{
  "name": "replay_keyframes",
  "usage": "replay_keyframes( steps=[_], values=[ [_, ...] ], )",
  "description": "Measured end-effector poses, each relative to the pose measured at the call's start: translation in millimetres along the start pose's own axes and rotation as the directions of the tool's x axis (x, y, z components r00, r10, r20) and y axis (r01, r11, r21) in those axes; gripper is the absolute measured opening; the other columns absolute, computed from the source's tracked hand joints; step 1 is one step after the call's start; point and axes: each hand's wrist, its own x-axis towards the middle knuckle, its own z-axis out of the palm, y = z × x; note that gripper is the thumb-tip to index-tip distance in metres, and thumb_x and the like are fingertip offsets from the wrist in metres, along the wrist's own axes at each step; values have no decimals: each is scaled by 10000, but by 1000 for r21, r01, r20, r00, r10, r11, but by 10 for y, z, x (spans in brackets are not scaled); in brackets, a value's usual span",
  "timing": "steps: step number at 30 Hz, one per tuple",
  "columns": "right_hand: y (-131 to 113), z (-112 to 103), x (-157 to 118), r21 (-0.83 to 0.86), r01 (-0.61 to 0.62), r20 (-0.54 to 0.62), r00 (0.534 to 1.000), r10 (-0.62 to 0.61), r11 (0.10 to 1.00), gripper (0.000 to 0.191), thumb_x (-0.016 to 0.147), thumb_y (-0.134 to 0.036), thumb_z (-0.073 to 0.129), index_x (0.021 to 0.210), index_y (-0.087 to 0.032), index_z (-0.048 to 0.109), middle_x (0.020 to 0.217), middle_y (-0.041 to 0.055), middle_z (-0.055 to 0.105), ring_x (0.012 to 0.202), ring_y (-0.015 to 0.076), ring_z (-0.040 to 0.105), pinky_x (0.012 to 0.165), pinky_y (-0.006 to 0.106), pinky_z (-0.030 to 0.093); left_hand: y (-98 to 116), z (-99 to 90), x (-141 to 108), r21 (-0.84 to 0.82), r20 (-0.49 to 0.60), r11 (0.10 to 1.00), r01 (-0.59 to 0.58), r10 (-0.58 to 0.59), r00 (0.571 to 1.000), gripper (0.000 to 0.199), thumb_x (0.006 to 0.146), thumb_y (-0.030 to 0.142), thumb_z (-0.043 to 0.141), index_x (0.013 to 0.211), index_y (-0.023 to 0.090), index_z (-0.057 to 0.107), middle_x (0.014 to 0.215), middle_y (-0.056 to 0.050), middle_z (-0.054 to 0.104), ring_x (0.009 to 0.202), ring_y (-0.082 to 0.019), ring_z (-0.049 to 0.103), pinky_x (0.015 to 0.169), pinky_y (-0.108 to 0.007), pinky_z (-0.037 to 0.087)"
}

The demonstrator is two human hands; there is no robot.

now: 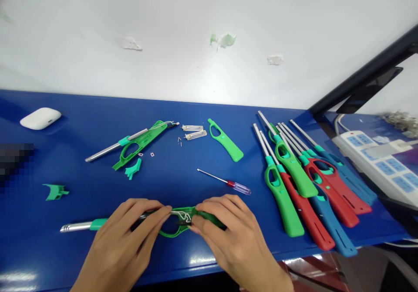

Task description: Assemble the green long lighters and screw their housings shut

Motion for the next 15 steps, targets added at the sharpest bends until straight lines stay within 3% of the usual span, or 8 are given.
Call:
replay_keyframes(
  steps=[7, 11, 15],
  values=[
    [-7, 27, -30, 23, -59, 23, 998, 59, 998, 72, 977, -207, 666, 1002, -214, 733, 1009, 22, 741, 875, 158, 683, 849, 319, 503, 2, -91, 40, -16, -67, 999, 36, -37, 997, 257, 986, 64, 560, 1198, 163, 666, 1075, -73, 673, 1002, -213, 584, 879, -383, 472],
    [-1, 53, -46, 4, -37, 3, 999, 37, 999, 100, 1005, -223, 629, 988, -227, 728, 1001, 13, 738, 872, 157, 678, 840, 310, 486, -198, -244, 160, 180, -150, 961, 212, -186, 971, 253, 998, 173, 588, 1243, 185, 649, 1104, -82, 642, 980, -240, 567, 811, -385, 492],
    [33, 89, -87, -2, 5, -30, 1000, -5, 1000, 94, 1003, -196, 630, 1002, -209, 724, 1011, 22, 732, 891, 154, 679, 871, 316, 471, -442, -299, 301, 304, -90, 912, 274, -259, 962, 284, 985, 256, 604, 1227, 117, 659, 1084, -128, 630, 956, -302, 555, 702, -413, 514]
  ],
)
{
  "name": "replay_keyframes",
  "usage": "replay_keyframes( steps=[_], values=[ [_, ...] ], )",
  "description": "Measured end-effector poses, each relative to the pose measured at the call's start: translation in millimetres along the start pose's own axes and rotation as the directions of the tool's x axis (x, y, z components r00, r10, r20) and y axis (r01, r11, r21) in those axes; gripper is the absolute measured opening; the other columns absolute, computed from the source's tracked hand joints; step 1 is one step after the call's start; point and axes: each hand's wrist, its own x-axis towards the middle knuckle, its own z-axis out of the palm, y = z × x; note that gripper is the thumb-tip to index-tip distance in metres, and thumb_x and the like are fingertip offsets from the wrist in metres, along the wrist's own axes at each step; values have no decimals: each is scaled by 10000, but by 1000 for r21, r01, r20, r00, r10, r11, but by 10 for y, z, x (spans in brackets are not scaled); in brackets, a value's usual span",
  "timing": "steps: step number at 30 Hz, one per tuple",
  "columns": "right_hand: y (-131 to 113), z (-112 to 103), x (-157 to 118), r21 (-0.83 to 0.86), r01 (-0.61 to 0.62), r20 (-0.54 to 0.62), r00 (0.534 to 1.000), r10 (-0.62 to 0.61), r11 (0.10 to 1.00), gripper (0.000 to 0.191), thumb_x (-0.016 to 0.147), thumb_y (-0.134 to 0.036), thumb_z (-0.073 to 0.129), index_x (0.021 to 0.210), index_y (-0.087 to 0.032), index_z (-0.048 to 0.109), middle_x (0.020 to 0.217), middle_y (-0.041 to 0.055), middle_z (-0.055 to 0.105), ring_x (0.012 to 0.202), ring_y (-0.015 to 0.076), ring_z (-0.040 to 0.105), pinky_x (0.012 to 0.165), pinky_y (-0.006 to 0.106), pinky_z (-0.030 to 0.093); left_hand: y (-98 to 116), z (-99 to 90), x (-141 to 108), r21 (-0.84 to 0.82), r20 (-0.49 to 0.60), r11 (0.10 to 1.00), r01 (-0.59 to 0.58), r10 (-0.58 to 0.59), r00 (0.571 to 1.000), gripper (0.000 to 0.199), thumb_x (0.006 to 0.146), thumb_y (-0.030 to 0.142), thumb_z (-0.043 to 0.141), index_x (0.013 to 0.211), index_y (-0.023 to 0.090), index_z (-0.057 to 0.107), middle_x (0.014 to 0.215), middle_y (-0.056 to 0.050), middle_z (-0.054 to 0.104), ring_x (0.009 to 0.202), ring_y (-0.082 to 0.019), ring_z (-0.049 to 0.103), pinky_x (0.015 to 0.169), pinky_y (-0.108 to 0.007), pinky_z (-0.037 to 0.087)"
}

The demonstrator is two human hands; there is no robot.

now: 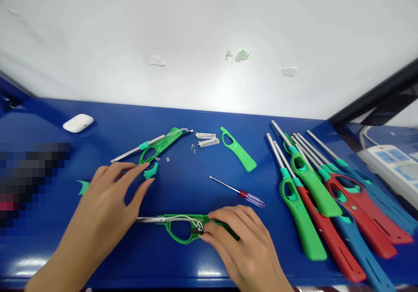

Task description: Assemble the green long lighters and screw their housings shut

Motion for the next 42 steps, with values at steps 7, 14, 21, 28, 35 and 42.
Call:
replay_keyframes(
  steps=[7, 14, 21, 28, 35, 42],
  values=[
    [25, -60, 128, -82, 195, -43, 979, -199, 977, 292, 1081, -227, 480, 948, -202, 738, 916, 4, 786, 834, 127, 735, 870, 287, 483, -41, 62, 9, -22, 104, 1000, -14, 16, 994, 157, 987, 125, 542, 1070, 152, 672, 1062, -102, 650, 941, -281, 591, 650, -380, 555],
    [19, -43, 110, -80, 158, -39, 986, -162, 984, 236, 1060, -232, 527, 966, -213, 743, 944, 1, 782, 850, 139, 747, 861, 298, 499, 18, -52, -138, -259, 41, 966, 6, 4, 999, 144, 1012, 189, 573, 1148, 221, 609, 1047, -14, 682, 956, -177, 639, 825, -332, 578],
    [32, -11, 31, -48, 103, -10, 995, -103, 994, 151, 1031, -219, 582, 1016, -207, 732, 978, 14, 761, 879, 154, 731, 899, 316, 483, 280, -214, -298, -593, 96, 793, 141, -104, 990, 240, 1005, 168, 546, 1161, 311, 658, 995, 27, 629, 808, -69, 650, 697, -176, 535],
    [-35, -3, 28, -8, 46, -29, 999, -46, 999, 126, 1023, -169, 593, 1033, -195, 715, 1006, 19, 751, 917, 149, 701, 921, 326, 459, 428, -172, -442, -630, 149, 748, 208, -147, 978, 10, 967, 316, 672, 966, 320, 663, 902, 116, 767, 798, -88, 739, 733, -184, 572],
    [-50, -14, 28, 5, 4, -48, 999, -4, 1000, 145, 1022, -192, 598, 991, -197, 739, 998, 20, 750, 895, 138, 700, 881, 303, 489, 337, -134, -566, -457, 90, 875, -162, 226, 970, 277, 1084, 277, 427, 1259, 218, 633, 1099, 18, 781, 993, -124, 713, 864, -214, 569],
    [-56, -34, 55, 11, -10, -58, 998, 11, 1000, 143, 1009, -209, 618, 974, -200, 756, 977, 22, 756, 860, 139, 710, 812, 299, 533, 325, -118, -491, -315, 21, 916, -249, 269, 963, 394, 967, 15, 435, 1133, 239, 713, 1059, -35, 721, 917, -172, 593, 746, -247, 543]
  ],
)
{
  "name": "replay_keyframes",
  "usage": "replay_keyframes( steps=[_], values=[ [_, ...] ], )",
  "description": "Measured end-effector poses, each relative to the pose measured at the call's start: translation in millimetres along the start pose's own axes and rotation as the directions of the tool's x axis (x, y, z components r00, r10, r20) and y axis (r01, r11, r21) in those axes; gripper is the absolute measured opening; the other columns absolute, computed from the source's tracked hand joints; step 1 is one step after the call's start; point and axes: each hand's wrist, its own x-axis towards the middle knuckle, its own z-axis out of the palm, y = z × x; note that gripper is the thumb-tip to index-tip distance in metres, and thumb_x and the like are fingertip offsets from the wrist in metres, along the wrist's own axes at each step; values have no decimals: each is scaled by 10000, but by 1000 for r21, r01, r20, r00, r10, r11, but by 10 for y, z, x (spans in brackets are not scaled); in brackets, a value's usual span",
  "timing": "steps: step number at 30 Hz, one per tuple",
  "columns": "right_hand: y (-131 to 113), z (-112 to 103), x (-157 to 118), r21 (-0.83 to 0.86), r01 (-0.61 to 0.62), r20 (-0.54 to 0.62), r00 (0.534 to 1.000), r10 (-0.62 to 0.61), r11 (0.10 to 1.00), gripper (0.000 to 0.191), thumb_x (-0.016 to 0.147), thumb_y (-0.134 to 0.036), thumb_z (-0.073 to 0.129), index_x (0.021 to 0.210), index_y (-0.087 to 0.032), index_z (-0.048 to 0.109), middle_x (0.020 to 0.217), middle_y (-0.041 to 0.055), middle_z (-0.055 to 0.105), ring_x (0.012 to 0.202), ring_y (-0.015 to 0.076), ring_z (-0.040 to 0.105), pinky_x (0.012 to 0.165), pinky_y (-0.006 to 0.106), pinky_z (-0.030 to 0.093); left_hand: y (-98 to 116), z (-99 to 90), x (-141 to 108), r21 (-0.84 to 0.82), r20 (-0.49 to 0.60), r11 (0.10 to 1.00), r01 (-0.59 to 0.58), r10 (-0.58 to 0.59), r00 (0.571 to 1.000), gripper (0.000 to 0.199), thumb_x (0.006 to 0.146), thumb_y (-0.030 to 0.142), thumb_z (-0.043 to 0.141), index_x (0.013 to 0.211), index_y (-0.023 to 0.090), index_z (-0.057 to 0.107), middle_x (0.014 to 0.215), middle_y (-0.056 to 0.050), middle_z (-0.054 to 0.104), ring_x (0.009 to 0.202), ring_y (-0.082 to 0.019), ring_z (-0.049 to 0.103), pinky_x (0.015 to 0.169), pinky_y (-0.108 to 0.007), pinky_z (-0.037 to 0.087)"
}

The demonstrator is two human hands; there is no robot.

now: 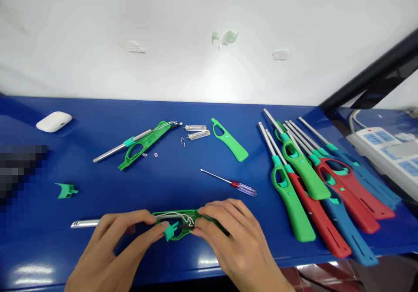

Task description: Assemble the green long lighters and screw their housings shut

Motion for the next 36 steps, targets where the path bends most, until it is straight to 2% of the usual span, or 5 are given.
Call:
replay_keyframes(
  steps=[5, 12, 22, 26, 36],
  values=[
    [-8, -18, 26, 3, 15, 7, 1000, -16, 1000, 108, 987, -181, 639, 986, -195, 746, 963, 42, 765, 851, 166, 721, 792, 320, 557, -33, -47, -2, 71, 64, 994, -78, 74, 995, 453, 879, -39, 437, 1147, 192, 721, 975, -37, 721, 842, -194, 560, 769, -319, 506],
    [-4, 3, 8, 10, 12, -9, 1000, -12, 1000, 101, 980, -166, 650, 990, -179, 749, 967, 46, 766, 868, 168, 716, 815, 324, 546, -8, 97, -102, -17, 46, 996, 84, -83, 995, 335, 957, 23, 530, 1198, 212, 665, 1065, -33, 707, 922, -184, 569, 852, -325, 490],
    [-1, 9, 3, 39, 0, 2, 1000, 0, 999, 85, 969, -150, 665, 1007, -173, 738, 978, 35, 761, 888, 160, 693, 811, 326, 541, 17, 172, -91, -49, 79, 998, 24, -20, 997, 317, 978, 36, 515, 1196, 203, 674, 1064, -34, 730, 910, -179, 599, 846, -332, 516],
    [4, 9, -7, 62, -2, 20, 1000, 1, 998, 97, 958, -141, 674, 1029, -179, 728, 975, 31, 761, 922, 176, 703, 826, 337, 541, -17, 165, -117, -26, 126, 999, -30, 33, 991, 361, 955, 9, 514, 1223, 195, 669, 1094, -55, 715, 908, -188, 583, 814, -334, 521],
    [-17, -7, 32, 73, -47, 33, 998, 44, 996, 95, 985, -161, 636, 964, -184, 726, 958, 25, 752, 873, 155, 696, 807, 318, 543, 36, 279, -30, -109, 84, 990, 91, -82, 993, 169, 991, 50, 531, 1059, 180, 617, 868, -30, 588, 773, -175, 467, 663, -316, 428]
  ],
)
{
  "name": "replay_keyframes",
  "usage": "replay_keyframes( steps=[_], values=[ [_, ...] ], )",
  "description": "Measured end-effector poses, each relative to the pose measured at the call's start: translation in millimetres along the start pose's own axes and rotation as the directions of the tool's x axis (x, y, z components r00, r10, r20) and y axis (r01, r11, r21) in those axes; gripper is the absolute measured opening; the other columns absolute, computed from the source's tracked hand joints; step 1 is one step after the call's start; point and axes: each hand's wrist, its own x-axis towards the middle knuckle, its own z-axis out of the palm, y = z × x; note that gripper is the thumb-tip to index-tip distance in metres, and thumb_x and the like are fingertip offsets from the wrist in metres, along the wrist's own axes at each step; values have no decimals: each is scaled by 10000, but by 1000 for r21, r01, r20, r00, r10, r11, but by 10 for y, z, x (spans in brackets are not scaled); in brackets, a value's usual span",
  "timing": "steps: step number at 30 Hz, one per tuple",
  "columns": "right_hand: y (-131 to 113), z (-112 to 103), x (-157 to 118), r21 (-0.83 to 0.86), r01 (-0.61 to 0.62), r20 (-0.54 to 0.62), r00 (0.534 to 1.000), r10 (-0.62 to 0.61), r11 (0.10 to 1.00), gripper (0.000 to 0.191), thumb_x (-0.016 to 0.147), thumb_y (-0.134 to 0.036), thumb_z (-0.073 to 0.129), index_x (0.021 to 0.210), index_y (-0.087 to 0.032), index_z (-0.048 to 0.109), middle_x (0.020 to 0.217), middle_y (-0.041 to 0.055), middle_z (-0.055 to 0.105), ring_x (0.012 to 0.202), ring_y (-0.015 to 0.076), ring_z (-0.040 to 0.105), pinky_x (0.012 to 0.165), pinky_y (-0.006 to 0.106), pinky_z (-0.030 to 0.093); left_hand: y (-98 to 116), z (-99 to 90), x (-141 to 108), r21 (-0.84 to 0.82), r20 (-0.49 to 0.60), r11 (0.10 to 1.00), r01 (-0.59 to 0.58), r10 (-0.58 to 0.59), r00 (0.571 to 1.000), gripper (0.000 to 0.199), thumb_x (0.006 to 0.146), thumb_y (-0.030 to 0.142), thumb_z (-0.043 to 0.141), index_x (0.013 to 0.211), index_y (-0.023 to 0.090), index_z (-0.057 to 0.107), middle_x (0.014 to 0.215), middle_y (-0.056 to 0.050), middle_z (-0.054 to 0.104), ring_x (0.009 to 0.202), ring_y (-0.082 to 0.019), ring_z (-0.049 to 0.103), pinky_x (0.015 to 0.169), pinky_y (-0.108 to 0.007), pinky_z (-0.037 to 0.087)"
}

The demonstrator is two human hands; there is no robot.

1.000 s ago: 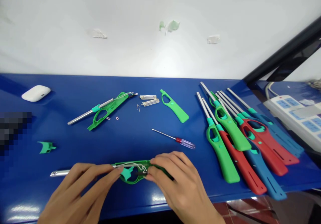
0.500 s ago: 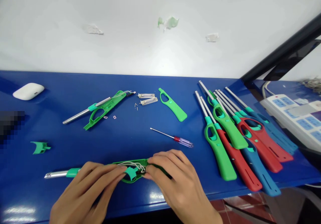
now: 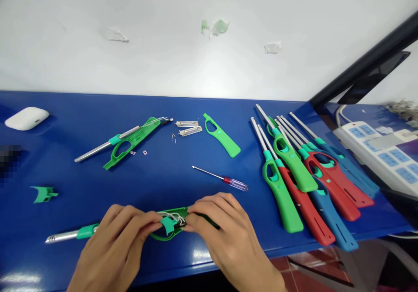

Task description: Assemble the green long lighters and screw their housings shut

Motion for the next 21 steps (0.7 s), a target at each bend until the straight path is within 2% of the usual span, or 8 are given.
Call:
replay_keyframes(
  steps=[4, 11, 16, 21],
  values=[
    [-8, 7, 2, 9, -37, 12, 999, 37, 999, 85, 979, -151, 644, 957, -194, 714, 949, 20, 749, 841, 150, 684, 794, 309, 536, 11, 13, 34, -8, -19, 1000, -8, 8, 1000, 161, 994, 45, 527, 1066, 166, 604, 863, -31, 566, 776, -171, 468, 664, -308, 427],
    [-66, 65, 13, 4, -70, -93, 993, 70, 998, 99, 973, -145, 645, 904, -186, 704, 899, 18, 755, 800, 150, 709, 758, 295, 529, 4, -1, 48, -28, -30, 999, 31, -32, 999, 147, 1014, 81, 514, 1054, 196, 596, 855, -16, 579, 776, -169, 492, 668, -293, 439],
    [-98, 99, 10, 23, -128, -105, 986, 129, 992, 86, 990, -158, 628, 939, -195, 686, 861, 1, 739, 777, 141, 697, 762, 287, 520, 4, -5, 90, -54, -59, 997, 47, -50, 997, 136, 1033, 121, 500, 1005, 213, 596, 831, -2, 603, 752, -168, 502, 648, -294, 425],
    [-97, 116, 0, 79, -155, -91, 983, 162, 985, 110, 980, -111, 630, 924, -200, 662, 844, -10, 720, 766, 130, 669, 746, 278, 497, 3, 6, 114, -21, -25, 1000, -3, 3, 1000, 162, 1033, 117, 489, 1018, 213, 618, 819, 1, 616, 716, -176, 479, 656, -328, 393]
  ],
)
